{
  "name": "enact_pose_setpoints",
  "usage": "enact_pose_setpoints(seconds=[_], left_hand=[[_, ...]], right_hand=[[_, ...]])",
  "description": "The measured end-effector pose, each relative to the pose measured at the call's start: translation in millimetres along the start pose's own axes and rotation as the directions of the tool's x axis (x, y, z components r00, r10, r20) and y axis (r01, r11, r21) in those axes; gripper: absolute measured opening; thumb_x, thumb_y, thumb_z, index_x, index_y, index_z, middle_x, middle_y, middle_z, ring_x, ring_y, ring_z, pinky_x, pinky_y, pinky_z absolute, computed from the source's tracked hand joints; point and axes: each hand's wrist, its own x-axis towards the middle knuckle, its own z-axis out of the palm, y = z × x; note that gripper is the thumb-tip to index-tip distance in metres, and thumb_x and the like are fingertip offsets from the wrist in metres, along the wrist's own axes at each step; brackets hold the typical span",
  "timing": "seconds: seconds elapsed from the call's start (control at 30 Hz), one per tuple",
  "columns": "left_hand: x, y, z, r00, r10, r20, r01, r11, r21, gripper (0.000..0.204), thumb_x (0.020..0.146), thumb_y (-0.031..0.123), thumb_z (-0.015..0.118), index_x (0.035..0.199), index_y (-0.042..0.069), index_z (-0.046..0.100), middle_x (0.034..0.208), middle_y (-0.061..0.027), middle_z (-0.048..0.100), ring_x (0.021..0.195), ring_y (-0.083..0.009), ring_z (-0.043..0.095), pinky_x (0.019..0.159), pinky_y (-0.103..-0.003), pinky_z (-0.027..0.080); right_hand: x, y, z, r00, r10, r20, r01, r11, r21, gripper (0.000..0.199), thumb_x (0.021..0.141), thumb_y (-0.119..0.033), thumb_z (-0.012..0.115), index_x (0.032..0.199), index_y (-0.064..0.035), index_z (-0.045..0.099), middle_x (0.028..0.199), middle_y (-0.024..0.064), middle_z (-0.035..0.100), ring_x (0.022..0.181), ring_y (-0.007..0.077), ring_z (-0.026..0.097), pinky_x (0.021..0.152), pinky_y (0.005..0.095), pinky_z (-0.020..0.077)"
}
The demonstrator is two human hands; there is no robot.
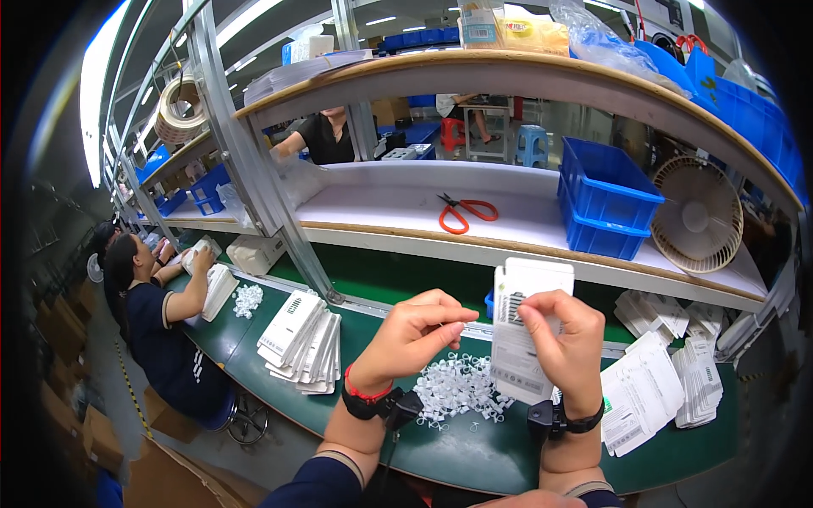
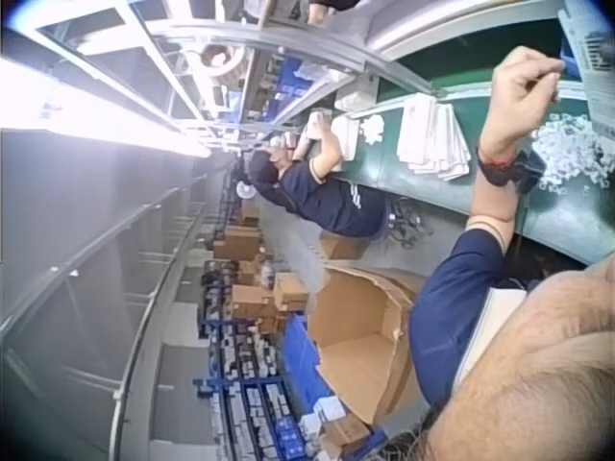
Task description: Assembling small plastic components into cardboard packaging on a factory production line.
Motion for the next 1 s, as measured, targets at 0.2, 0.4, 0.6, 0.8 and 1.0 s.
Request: enact_pose_setpoints(seconds=[0.2, 0.4, 0.6, 0.8, 1.0], left_hand=[[-3, 15, 15, 0.976, 0.142, -0.166, -0.143, 0.990, 0.008, 0.021, 0.082, -0.009, 0.061, 0.102, -0.006, 0.065, 0.096, -0.0120, 0.061, 0.083, -0.0152, 0.062, 0.072, -0.025, 0.051], [-5, 2, 7, 0.976, 0.177, -0.125, -0.142, 0.957, 0.251, 0.012, 0.080, -0.006, 0.064, 0.091, -0.003, 0.063, 0.088, -0.0101, 0.065, 0.079, -0.0146, 0.063, 0.071, -0.026, 0.051], [-2, 6, 3, 0.980, 0.183, -0.082, -0.158, 0.955, 0.251, 0.012, 0.080, -0.003, 0.067, 0.091, -0.003, 0.064, 0.083, -0.0088, 0.066, 0.075, -0.0148, 0.064, 0.069, -0.026, 0.051], [-3, 4, 2, 0.989, 0.130, -0.072, -0.114, 0.975, 0.191, 0.012, 0.080, 0.000, 0.070, 0.091, -0.002, 0.066, 0.081, -0.0086, 0.066, 0.071, -0.0145, 0.063, 0.065, -0.026, 0.050], [-2, -1, 9, 0.965, 0.235, -0.117, -0.181, 0.919, 0.351, 0.008, 0.079, 0.000, 0.070, 0.087, 0.000, 0.068, 0.079, -0.0079, 0.065, 0.063, -0.0132, 0.059, 0.057, -0.025, 0.046]], right_hand=[[-10, -9, 25, 0.986, -0.038, 0.165, 0.016, 0.991, 0.131, 0.013, 0.079, -0.003, 0.071, 0.090, -0.0015, 0.067, 0.080, 0.0143, 0.069, 0.072, 0.0255, 0.069, 0.063, 0.0313, 0.0521], [-10, -9, 34, 0.979, -0.063, 0.194, 0.053, 0.997, 0.055, 0.014, 0.080, -0.001, 0.069, 0.093, -0.0019, 0.066, 0.081, 0.0150, 0.067, 0.072, 0.0276, 0.068, 0.062, 0.0321, 0.0513], [-10, -9, 35, 0.977, -0.062, 0.204, 0.056, 0.998, 0.036, 0.013, 0.080, -0.001, 0.068, 0.092, -0.0019, 0.066, 0.079, 0.0152, 0.066, 0.069, 0.0292, 0.066, 0.061, 0.0330, 0.0502], [-11, -11, 34, 0.975, -0.095, 0.203, 0.097, 0.995, 0.000, 0.011, 0.078, 0.000, 0.068, 0.089, -0.0014, 0.065, 0.076, 0.0150, 0.065, 0.065, 0.0295, 0.065, 0.057, 0.0334, 0.0490], [-11, -10, 32, 0.974, -0.131, 0.186, 0.144, 0.988, -0.059, 0.011, 0.076, 0.002, 0.068, 0.086, -0.0008, 0.064, 0.073, 0.0148, 0.064, 0.063, 0.0294, 0.064, 0.056, 0.0330, 0.0482]])
